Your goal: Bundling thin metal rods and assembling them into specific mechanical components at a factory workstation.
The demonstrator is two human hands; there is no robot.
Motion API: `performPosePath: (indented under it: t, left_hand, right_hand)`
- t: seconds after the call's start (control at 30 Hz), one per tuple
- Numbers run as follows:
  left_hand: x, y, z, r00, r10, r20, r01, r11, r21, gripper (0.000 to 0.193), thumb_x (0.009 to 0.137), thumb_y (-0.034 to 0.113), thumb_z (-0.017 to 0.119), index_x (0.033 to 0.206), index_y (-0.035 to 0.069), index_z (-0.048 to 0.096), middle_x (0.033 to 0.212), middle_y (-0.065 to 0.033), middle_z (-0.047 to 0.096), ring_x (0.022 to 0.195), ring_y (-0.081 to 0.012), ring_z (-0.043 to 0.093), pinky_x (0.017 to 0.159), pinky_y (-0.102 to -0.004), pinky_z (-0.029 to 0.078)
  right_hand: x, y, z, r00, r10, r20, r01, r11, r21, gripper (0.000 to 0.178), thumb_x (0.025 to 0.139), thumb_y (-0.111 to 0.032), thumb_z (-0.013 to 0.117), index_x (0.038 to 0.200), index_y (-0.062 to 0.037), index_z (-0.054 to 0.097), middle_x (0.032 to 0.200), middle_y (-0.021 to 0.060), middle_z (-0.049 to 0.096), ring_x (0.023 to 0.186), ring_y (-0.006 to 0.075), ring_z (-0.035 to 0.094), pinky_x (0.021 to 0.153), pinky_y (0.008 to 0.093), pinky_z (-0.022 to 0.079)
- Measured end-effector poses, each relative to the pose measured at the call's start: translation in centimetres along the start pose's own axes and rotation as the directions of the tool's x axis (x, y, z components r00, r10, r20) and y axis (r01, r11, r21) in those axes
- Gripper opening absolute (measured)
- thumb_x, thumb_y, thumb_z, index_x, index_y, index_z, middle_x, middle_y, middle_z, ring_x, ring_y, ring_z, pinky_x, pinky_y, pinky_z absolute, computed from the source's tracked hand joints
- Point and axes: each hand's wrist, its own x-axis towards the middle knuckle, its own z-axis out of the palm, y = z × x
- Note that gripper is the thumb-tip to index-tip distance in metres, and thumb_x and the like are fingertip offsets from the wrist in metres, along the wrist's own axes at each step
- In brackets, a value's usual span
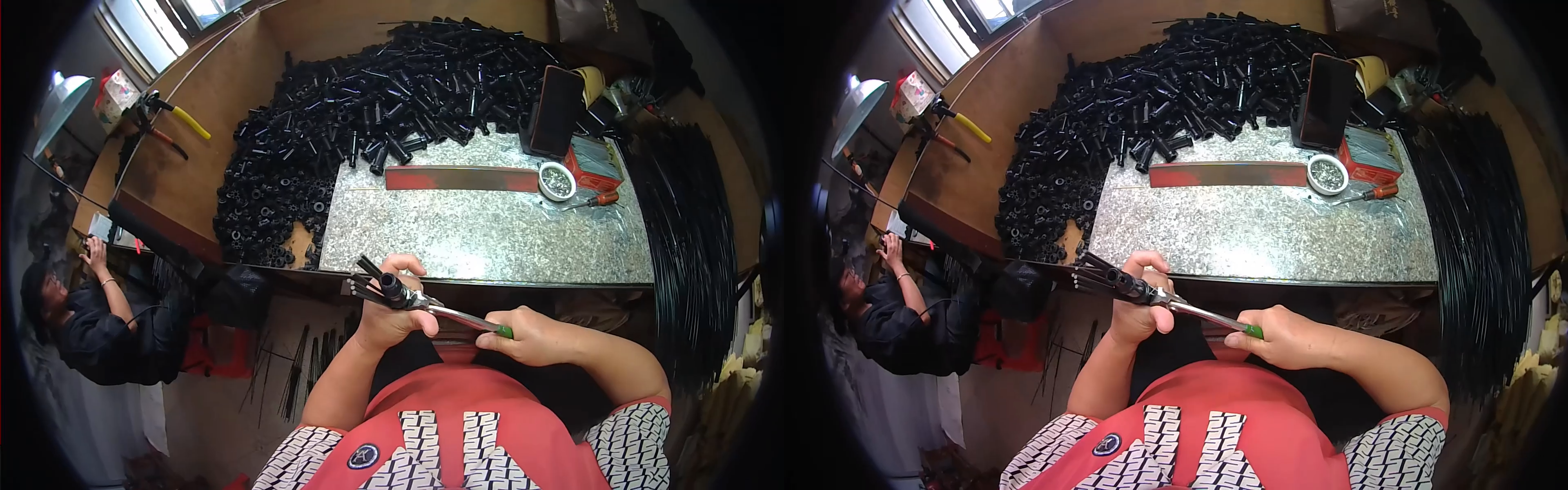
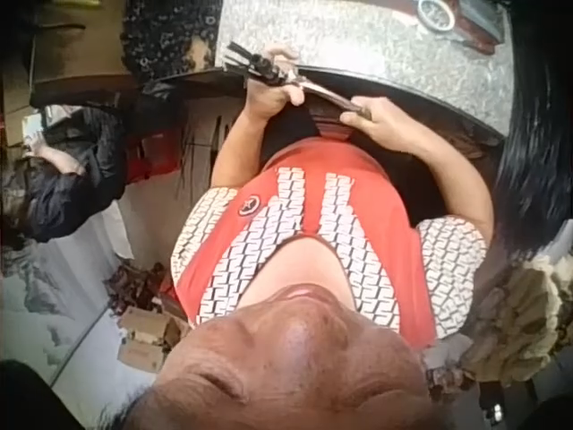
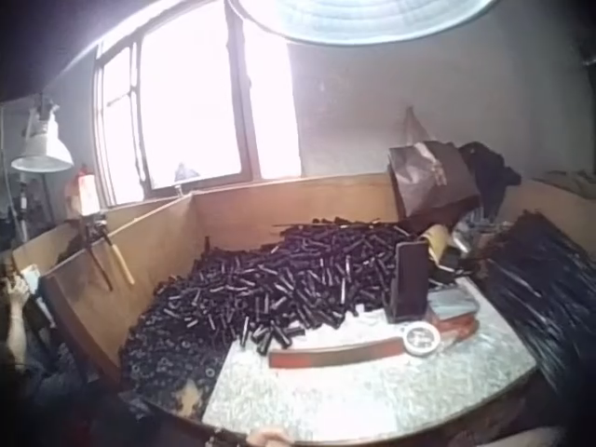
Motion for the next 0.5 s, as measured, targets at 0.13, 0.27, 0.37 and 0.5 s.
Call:
performPosePath:
  t: [0.13, 0.27, 0.37, 0.5]
  left_hand:
    - [0.7, 1.4, 0.3, 0.998, -0.043, 0.043, 0.049, 0.99, -0.13, 0.081, 0.058, 0.046, 0.082, 0.109, 0.001, 0.039, 0.059, 0.0056, 0.044, 0.052, -0.004, 0.043, 0.05, -0.0184, 0.035]
    - [0.5, 0.4, -0.9, 0.988, -0.066, 0.14, 0.083, 0.989, -0.123, 0.08, 0.058, 0.046, 0.082, 0.108, 0.002, 0.037, 0.059, 0.0056, 0.042, 0.051, -0.0036, 0.041, 0.048, -0.0192, 0.029]
    - [0.5, 0.0, -0.7, 0.984, -0.013, 0.175, 0.031, 0.994, -0.1, 0.08, 0.058, 0.046, 0.081, 0.107, 0.003, 0.035, 0.059, 0.0062, 0.042, 0.051, -0.0031, 0.038, 0.048, -0.0203, 0.025]
    - [0.4, 0.5, 0.1, 0.977, -0.073, 0.2, 0.098, 0.988, -0.119, 0.077, 0.055, 0.041, 0.085, 0.102, 0.007, 0.034, 0.06, 0.0065, 0.039, 0.052, -0.0032, 0.035, 0.049, -0.0204, 0.025]
  right_hand:
    - [-0.3, -0.1, 0.0, 0.994, 0.018, -0.108, -0.033, 0.989, -0.142, 0.033, 0.092, -0.033, 0.061, 0.086, -0.0019, 0.053, 0.077, 0.0188, 0.063, 0.07, 0.0365, 0.062, 0.061, 0.0428, 0.047]
    - [-1.3, 0.8, -0.4, 0.824, -0.415, -0.385, 0.132, 0.802, -0.582, 0.025, 0.081, -0.021, 0.069, 0.085, -0.0036, 0.052, 0.076, 0.016, 0.057, 0.067, 0.0351, 0.061, 0.058, 0.0431, 0.048]
    - [-2.1, 0.2, -0.9, 0.792, -0.481, -0.377, 0.063, 0.678, -0.732, 0.023, 0.083, -0.022, 0.066, 0.086, -0.0035, 0.052, 0.072, 0.0126, 0.055, 0.066, 0.0308, 0.062, 0.058, 0.0397, 0.05]
    - [-2.9, -0.4, -1.3, 0.794, -0.476, -0.378, 0.012, 0.634, -0.773, 0.024, 0.086, -0.026, 0.063, 0.082, -0.0039, 0.052, 0.07, 0.0114, 0.054, 0.062, 0.0288, 0.061, 0.055, 0.0376, 0.05]
